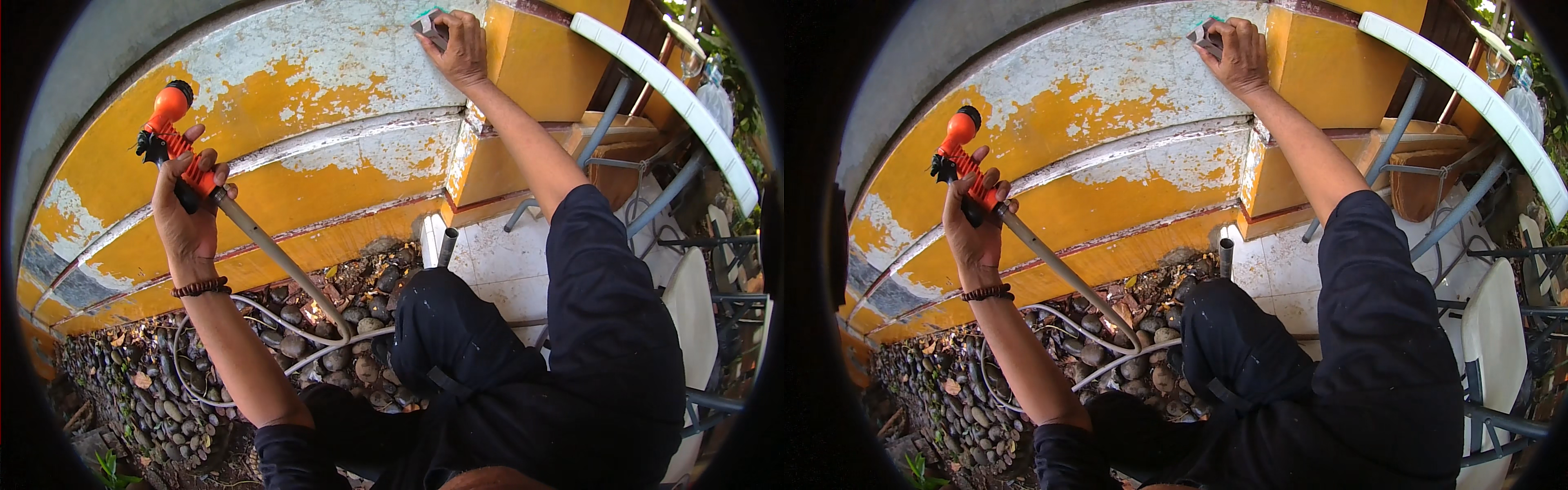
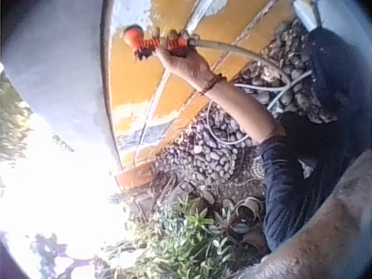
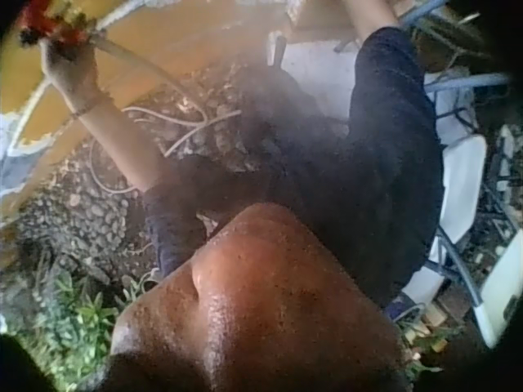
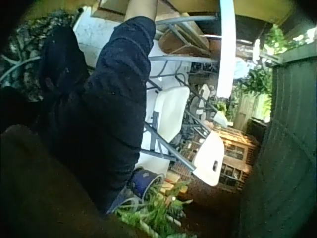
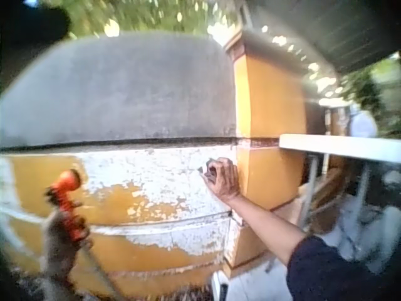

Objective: Washing and scrubbing an exterior wall using a water hose and a scrub brush.

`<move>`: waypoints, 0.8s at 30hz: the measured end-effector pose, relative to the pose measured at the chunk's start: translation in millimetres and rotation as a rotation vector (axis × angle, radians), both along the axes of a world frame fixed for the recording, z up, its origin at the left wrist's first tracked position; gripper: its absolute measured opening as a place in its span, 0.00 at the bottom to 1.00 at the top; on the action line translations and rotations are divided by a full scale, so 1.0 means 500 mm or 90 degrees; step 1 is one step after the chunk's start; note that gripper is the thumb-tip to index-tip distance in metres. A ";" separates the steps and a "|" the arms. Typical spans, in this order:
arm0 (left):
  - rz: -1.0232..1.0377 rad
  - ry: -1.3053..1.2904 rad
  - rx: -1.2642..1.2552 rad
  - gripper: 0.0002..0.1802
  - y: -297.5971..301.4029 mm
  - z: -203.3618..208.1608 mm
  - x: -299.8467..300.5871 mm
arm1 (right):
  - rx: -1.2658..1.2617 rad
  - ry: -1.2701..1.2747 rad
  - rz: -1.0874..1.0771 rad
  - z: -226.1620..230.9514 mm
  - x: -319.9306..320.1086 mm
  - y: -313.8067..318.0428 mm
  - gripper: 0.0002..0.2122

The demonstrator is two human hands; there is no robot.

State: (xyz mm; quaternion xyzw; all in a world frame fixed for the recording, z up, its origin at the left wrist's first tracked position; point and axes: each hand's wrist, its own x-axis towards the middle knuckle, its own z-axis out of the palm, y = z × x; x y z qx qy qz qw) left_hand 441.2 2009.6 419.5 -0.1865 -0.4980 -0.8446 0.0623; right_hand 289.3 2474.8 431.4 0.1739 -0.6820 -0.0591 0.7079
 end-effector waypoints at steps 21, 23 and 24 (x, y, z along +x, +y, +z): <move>0.001 0.002 0.014 0.27 0.002 0.006 0.007 | -0.005 -0.015 -0.017 -0.001 0.006 -0.003 0.27; -0.013 -0.008 0.004 0.29 0.001 0.006 0.007 | -0.005 -0.015 -0.017 -0.002 0.006 -0.003 0.27; 0.001 0.000 -0.005 0.29 0.000 0.006 0.006 | -0.003 -0.012 -0.017 -0.002 0.005 -0.002 0.27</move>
